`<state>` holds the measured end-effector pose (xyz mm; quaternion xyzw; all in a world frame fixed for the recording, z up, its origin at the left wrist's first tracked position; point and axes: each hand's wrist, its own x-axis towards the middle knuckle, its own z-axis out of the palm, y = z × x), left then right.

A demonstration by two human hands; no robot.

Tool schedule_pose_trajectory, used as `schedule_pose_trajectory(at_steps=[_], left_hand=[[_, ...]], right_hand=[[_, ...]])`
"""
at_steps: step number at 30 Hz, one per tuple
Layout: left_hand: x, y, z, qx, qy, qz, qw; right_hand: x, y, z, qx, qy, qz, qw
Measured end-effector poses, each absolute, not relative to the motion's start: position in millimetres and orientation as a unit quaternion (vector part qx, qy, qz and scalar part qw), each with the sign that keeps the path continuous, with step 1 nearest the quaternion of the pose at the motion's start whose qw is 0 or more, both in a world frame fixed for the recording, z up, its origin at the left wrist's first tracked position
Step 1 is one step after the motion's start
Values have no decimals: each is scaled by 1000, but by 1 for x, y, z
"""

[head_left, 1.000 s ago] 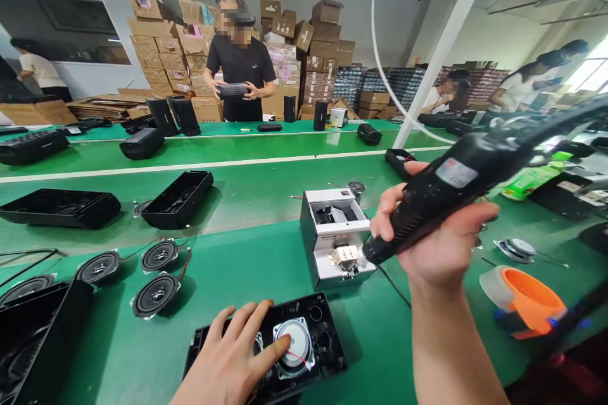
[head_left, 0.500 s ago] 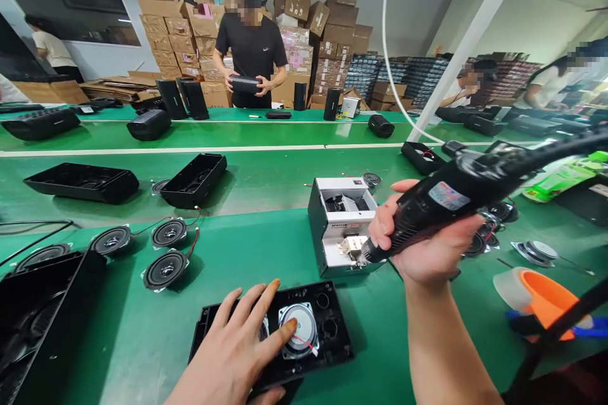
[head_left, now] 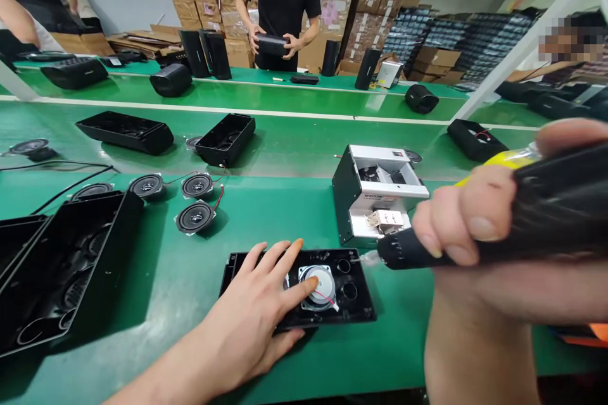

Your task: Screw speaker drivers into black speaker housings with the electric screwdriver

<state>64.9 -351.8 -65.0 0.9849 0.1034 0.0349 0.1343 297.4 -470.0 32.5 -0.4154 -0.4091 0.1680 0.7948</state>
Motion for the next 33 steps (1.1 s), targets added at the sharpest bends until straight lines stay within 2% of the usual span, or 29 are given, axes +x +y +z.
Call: schedule_pose_trajectory(at_steps=[5,12,33], left_hand=[[64,-352,-67,985,103,40,132],[66,-351,-65,986,94,55,123],[67,-349,-72,987,86,83,107]], right_hand=[[282,-439,3,-327,-423,230,813],[278,-424,-19,-349,-389,227,822],[280,-417,-37,-358,-387,269,806]])
